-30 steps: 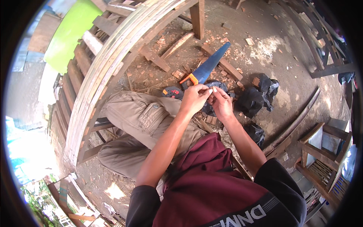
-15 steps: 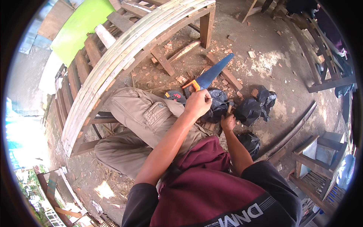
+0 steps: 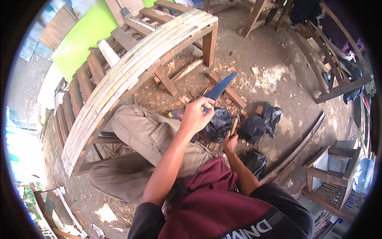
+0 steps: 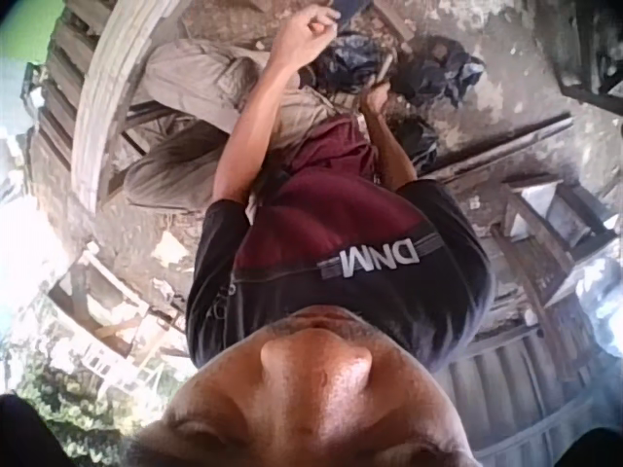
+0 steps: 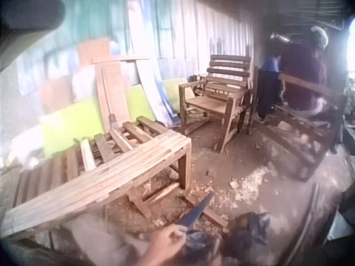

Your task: The person hammers nails into a wooden pallet and then uses a chisel to carve a piece of wood. The person works on the pallet and wood while sitting on the ground.

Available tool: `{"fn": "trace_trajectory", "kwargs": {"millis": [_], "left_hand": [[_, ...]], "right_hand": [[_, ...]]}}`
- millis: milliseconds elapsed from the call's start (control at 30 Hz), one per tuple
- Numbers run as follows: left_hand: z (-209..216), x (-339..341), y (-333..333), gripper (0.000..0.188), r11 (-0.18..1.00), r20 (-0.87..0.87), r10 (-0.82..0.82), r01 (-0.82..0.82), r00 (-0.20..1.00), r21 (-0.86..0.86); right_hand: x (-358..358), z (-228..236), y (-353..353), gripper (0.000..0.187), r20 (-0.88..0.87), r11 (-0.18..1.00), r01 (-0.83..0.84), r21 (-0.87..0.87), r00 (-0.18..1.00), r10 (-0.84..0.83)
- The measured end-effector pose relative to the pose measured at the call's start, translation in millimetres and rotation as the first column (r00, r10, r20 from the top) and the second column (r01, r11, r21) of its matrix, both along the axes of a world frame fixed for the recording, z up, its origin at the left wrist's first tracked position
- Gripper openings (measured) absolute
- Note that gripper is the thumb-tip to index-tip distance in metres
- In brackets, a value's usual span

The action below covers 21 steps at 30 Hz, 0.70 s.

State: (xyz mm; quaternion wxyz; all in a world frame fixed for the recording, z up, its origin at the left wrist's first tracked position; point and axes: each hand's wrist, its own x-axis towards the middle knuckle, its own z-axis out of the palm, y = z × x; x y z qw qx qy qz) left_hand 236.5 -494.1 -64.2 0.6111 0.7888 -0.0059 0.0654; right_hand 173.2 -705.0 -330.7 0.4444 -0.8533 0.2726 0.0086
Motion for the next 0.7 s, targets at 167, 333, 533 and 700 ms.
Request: {"fn": "trace_trajectory", "kwargs": {"millis": [167,333,533,700], "left_hand": [[61,8,33,0.016,0.929,0.084,0.002,0.029,0.996,-0.369],[129,4,87,0.008,0.923,0.205,0.131,-0.044,0.970,-0.382],[179,-37,185,0.024,0.914,0.337,0.390,-0.315,0.857,-0.257],[183,-76,295,0.028,0.741,0.289,0.670,-0.636,0.684,-0.215]], "right_hand": [[36,74,32,0.034,0.316,0.989,-0.112,0.098,0.946,0.076],[87,185,84,0.029,0.562,0.856,-0.394,0.333,0.812,0.156],[87,376,177,0.033,0.622,0.307,-0.661,0.685,0.750,0.225],[90,446,244,0.038,0.633,0.122,-0.756,0.643,0.614,0.471]]}}
